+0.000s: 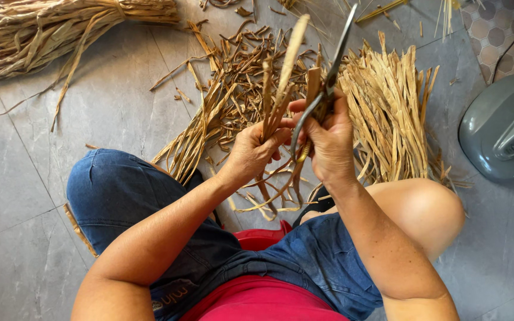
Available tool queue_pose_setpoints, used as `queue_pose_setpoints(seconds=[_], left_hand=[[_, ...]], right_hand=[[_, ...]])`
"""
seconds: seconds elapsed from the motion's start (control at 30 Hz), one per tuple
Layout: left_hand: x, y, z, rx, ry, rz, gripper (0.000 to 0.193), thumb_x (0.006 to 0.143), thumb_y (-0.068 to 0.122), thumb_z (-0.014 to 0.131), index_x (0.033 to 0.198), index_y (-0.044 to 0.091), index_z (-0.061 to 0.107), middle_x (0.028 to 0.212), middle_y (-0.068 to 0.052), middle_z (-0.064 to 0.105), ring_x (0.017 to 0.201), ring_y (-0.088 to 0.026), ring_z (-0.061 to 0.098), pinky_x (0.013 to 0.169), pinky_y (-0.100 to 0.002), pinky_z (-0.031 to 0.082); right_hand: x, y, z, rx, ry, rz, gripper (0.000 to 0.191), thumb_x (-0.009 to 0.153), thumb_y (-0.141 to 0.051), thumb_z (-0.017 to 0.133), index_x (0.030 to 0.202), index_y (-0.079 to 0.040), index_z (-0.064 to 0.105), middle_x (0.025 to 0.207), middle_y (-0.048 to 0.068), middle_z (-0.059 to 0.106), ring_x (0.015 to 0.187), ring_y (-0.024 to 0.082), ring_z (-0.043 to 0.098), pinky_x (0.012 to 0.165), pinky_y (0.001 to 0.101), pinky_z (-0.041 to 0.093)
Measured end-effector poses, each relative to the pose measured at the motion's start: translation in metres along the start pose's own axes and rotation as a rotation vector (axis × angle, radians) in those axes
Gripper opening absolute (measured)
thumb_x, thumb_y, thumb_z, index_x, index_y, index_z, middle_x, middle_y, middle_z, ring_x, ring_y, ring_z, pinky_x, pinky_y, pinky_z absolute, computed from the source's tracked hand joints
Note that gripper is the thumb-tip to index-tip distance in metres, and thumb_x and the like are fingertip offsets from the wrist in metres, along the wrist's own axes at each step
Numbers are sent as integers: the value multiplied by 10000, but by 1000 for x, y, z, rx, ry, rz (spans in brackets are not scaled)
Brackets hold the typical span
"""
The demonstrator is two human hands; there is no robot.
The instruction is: The person sits on a low stool and trims dried leaf strips with scissors, cutting off dark ends and hard edges over their lap, letting the trimmed scraps fall onto a pile on the floor, and placing the trimmed light-colored strips onto a growing pile beside them.
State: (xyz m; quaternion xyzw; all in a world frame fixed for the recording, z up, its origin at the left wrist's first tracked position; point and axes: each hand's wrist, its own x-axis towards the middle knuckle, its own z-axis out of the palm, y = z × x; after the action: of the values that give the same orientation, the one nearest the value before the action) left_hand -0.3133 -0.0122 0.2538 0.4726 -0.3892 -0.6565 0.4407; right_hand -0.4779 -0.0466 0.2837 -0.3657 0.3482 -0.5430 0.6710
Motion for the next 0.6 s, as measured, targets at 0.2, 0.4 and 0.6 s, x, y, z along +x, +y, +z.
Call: queue_pose_setpoints(seconds=[0.2,0.4,0.6], left_hand=[[-8,7,1,249,-72,188,291,1016,156,645,1301,111,680,911,16,710,812,-52,589,764,-237,538],[-15,23,-2,320,-104,57,372,1040,313,573,1382,171,615,885,22,721,651,-59,580,599,-253,522],[-13,22,-4,198,-152,75,450,1048,396,526,1417,152,607,954,16,740,672,-37,621,609,-221,558]], right_hand=[[-1,9,1,-49,16,6,436,966,10,740,1309,-121,504,1079,30,667,798,88,671,585,195,508],[1,5,-4,-110,35,-29,479,935,18,783,1310,-119,519,990,-2,634,707,60,617,575,190,512],[11,-20,-12,23,96,-75,452,943,48,777,1321,-73,559,1029,9,642,817,88,646,705,211,547]])
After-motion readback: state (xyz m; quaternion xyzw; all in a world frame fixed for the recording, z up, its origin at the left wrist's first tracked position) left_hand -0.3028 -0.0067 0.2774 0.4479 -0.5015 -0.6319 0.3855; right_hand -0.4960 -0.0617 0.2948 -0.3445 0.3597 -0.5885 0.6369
